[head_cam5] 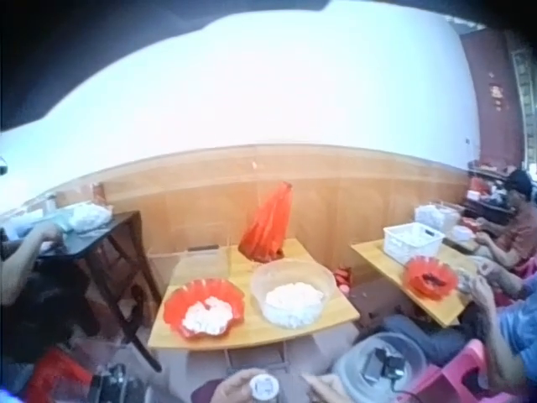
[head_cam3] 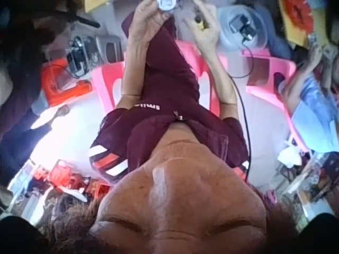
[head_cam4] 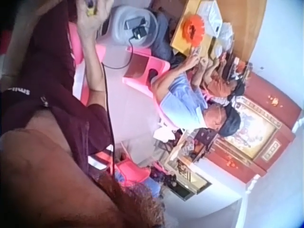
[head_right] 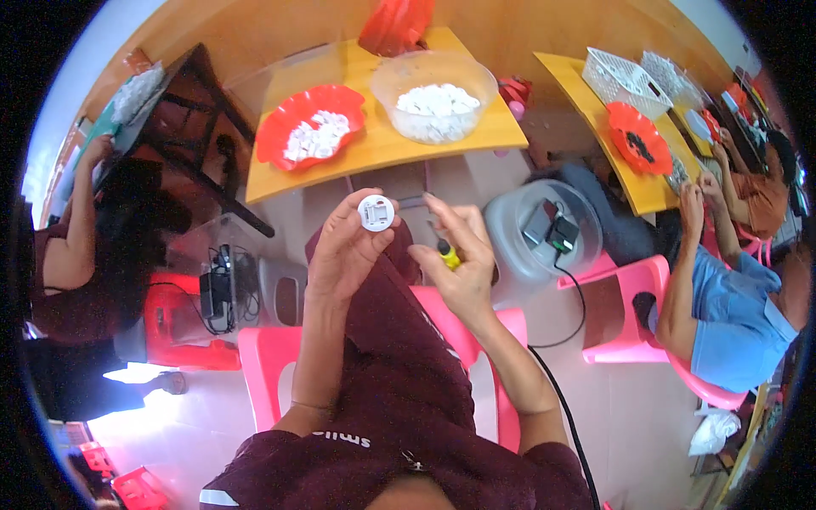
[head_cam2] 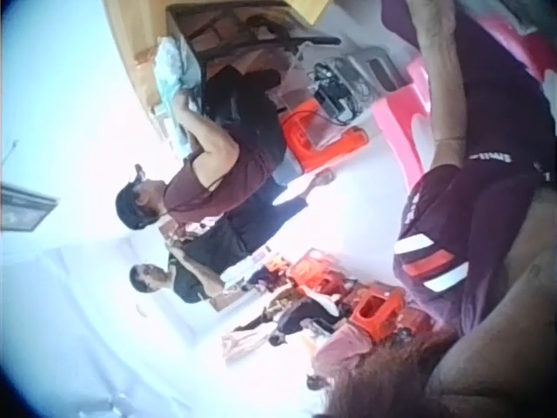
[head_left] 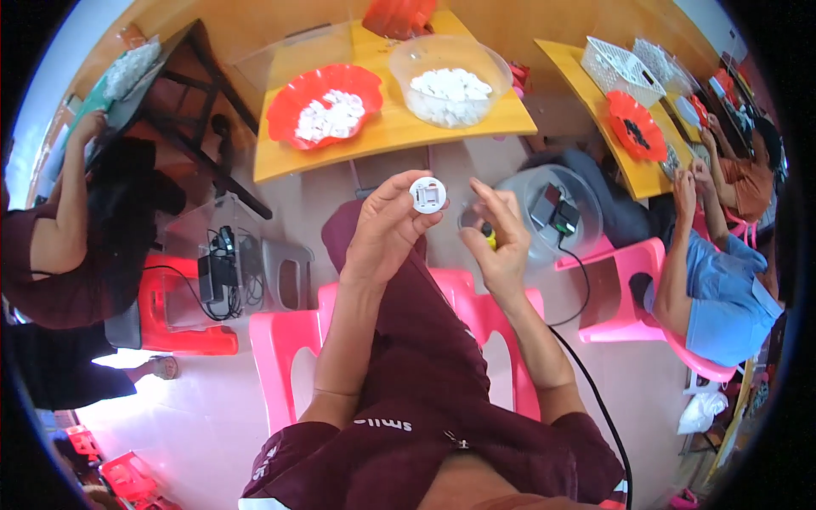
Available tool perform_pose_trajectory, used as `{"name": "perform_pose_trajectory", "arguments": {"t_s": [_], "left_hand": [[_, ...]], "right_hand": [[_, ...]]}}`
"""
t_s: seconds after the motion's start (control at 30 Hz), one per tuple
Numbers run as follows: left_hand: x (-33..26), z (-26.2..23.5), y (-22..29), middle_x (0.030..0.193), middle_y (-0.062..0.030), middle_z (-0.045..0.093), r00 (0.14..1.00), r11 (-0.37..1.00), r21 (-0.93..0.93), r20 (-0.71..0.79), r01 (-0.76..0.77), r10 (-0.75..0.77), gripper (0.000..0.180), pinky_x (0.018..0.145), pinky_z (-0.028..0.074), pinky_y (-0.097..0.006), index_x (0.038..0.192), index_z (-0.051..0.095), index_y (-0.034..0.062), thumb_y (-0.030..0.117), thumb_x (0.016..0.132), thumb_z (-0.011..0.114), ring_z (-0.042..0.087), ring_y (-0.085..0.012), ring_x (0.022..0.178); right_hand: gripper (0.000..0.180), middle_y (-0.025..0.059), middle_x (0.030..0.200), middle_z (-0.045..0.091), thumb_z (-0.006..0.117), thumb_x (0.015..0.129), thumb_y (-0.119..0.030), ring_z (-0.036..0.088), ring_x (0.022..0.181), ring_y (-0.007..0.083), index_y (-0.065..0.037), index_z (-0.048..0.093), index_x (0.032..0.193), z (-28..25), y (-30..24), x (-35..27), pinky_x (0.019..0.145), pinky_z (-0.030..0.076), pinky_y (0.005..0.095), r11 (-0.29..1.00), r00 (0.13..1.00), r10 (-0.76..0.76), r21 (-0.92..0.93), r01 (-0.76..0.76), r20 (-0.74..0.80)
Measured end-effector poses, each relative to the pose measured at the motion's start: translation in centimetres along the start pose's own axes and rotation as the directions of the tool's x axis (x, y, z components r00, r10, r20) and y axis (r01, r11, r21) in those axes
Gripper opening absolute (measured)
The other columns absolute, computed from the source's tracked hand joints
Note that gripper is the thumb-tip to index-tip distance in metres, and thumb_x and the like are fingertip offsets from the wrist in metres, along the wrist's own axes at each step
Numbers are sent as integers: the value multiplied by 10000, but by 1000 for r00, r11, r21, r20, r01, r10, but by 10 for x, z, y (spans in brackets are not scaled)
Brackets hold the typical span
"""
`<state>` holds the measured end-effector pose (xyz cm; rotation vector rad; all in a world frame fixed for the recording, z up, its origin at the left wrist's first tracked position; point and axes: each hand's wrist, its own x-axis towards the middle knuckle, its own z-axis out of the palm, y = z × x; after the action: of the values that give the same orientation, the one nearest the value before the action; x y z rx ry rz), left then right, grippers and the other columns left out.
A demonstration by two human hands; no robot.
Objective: The person takes white plastic components one at a time from a tray, modifies each piece using a small hand tool, and places the finished components into a bowl.
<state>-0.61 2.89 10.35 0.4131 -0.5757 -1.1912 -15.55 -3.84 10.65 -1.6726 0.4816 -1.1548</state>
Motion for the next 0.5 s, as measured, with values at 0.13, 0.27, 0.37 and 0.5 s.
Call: {"name": "perform_pose_trajectory", "arguments": {"t_s": [0.13, 0.27, 0.37, 0.5], "left_hand": [[8, 6, 17, 1061, -150, 588, 992, 995, -72, 102, -62, 69, 339, 802, 502, -294, 1156, 508, -8, 166, 870, 566, 594, -216, 944], [2, 19, 14, 1076, -176, 583, 992, 991, -108, 91, -76, 86, 339, 779, 498, -275, 1144, 512, -7, 198, 878, 559, 591, -206, 924], [-4, 19, 10, 1068, -174, 588, 996, 991, -118, 68, -57, 65, 341, 754, 501, -262, 1139, 514, -7, 219, 886, 552, 597, -194, 891], [-6, 21, 14, 1048, -164, 598, 999, 995, -82, -8, -50, 49, 332, 745, 507, -259, 1133, 516, -5, 223, 893, 543, 610, -187, 871]], "right_hand": [[377, 53, 929, 449, 549, 817, -61, 449, 770, 110, -17, 545, 1191, -6, 17, -8, 656, 393, 199, 999, 999, 35, 11, -35, -41], [283, 40, 857, 457, 484, 878, -67, 423, 598, 65, -4, 575, 1139, -5, 23, -14, 500, 343, 191, 985, 993, 113, 139, -106, -45], [261, 23, 794, 467, 482, 885, -53, 414, 566, 56, -6, 591, 1117, -4, 20, -15, 479, 331, 192, 989, 993, 106, 111, -100, -57], [266, 11, 752, 491, 520, 852, 4, 440, 587, 70, -16, 607, 1103, -2, 9, -9, 506, 359, 200, 998, 992, 68, 18, -67, -106]]}}
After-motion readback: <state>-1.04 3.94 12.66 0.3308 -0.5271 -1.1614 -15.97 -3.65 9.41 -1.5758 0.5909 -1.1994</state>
